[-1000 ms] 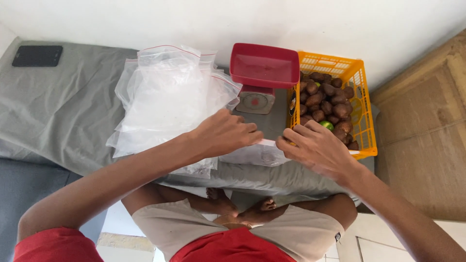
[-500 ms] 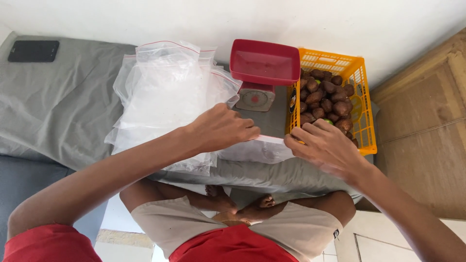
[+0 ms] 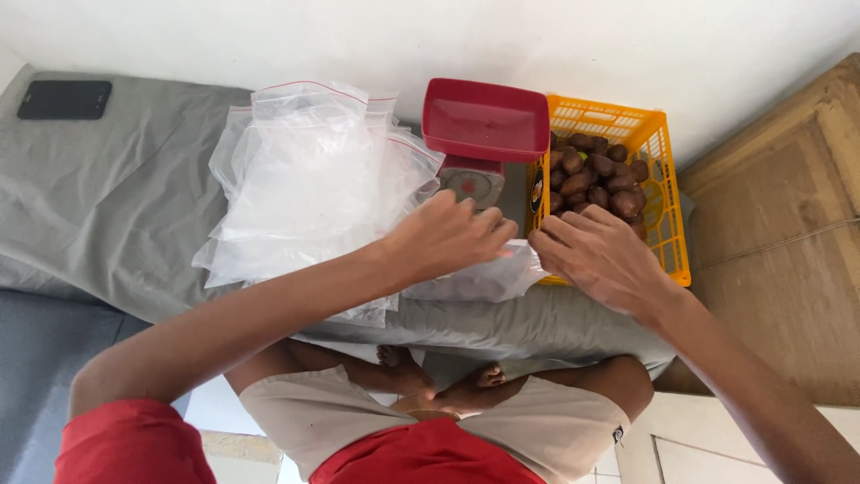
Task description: The person picks up fruit from a crate, places it on a scale, and then transfers it into a plastic bag before sealing it.
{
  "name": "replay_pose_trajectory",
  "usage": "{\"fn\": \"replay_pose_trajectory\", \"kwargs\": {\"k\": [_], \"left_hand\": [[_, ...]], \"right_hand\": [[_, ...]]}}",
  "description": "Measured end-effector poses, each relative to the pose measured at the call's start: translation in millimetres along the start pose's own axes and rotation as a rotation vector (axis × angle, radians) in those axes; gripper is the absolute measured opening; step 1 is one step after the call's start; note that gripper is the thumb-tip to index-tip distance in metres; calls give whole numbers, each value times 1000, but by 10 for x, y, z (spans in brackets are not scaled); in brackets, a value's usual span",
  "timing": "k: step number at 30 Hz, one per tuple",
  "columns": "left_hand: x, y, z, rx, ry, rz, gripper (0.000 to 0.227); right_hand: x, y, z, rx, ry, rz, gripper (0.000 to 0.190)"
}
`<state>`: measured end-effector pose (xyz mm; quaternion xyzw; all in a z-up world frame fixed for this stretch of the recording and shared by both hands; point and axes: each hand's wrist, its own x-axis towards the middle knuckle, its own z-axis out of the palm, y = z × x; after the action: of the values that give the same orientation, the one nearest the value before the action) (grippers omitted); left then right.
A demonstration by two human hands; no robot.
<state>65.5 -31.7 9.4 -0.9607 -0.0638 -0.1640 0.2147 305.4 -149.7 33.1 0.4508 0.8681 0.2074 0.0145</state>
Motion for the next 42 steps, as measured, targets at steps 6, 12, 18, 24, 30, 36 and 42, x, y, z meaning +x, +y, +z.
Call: {"fn": "replay_pose_trajectory", "kwargs": {"k": [6,12,18,24,30,36,42], "left_hand": [[0,-51,116,-55,-32,124,18],[21,-67,-27,-111,-64,133,24],[35,-70,-26,-126,-82,134,25],[6,-33,11,-18,78,80,18],[-201,182,-373,291,375,192,51],[-1850,1528,1760,-325,-24,330,26],[-2469,1970,2450,-327,-1005,211,56]], "right_hand": [[-56,-56,-104,-47,57,-29,14],[-142,-62,-140,-96,84,-41,11],[-212,-62,-143,-93,99,-11,11],[-235,-60,-182,-26,120,34,11],[-334,141,-149,-185,-17,58,9],[-333,131,-169,-180,0,104,5],[-284,90,-152,-168,24,84,7]]}}
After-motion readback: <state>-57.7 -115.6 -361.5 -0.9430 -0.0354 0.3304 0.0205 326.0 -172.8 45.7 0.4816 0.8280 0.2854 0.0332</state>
